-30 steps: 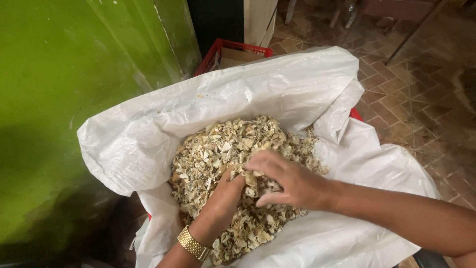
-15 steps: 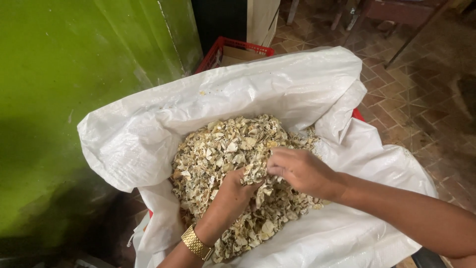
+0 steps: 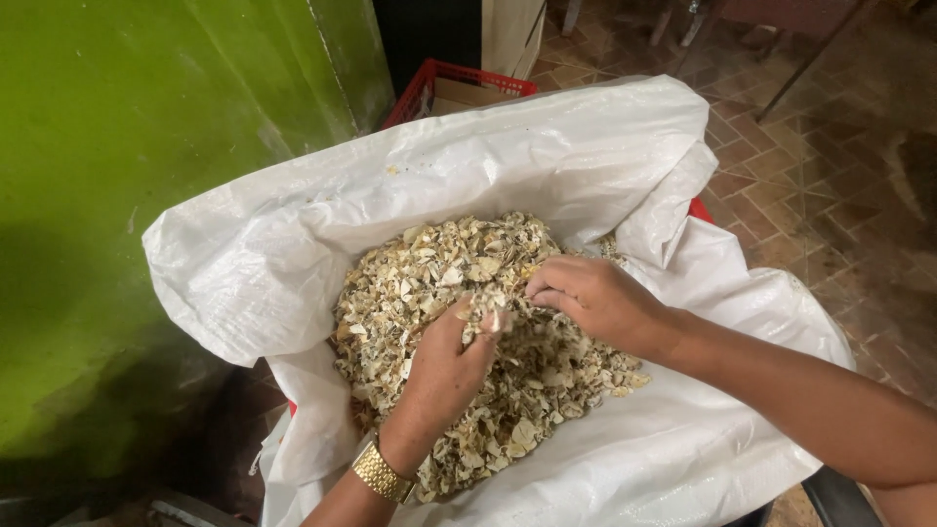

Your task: The person is using both hands to mix and sift through a large quantity of dried agricultural products in a lined crate.

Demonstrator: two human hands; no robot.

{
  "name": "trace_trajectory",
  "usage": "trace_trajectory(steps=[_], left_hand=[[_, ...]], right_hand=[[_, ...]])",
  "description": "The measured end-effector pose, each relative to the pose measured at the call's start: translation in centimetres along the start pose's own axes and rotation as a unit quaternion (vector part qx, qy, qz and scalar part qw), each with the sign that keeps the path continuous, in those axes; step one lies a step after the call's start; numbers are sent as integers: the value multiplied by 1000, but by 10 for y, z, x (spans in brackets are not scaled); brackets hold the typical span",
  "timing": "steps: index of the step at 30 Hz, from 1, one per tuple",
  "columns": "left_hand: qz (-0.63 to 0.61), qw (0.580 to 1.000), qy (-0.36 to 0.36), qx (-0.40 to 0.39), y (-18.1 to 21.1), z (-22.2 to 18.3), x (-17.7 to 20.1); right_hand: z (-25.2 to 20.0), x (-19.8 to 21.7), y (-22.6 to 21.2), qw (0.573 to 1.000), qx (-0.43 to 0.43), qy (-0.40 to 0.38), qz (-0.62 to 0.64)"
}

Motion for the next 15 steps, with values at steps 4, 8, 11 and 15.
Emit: trace_trajectory(steps=[4,8,11,15], left_hand=[[119,993,9,18,15,-16,3],[117,992,20,-48,-5,-5,2],[104,991,22,-78,7,-13,7],[97,986,54,-123,9,-10,11]], right_hand=[[-1,-3,8,995,-90,-31,-40],[1,-6,3,996,-17,-42,-72],[1,-6,1,990,48,-54,-122],[-2,-10,2,981,121,-57,-142]])
Point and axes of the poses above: each hand's wrist, its own z-axis towards the middle knuckle, its own x-axis out of the back of the hand, y = z × x, the point moved 2 cm from there along z, towards the middle knuckle
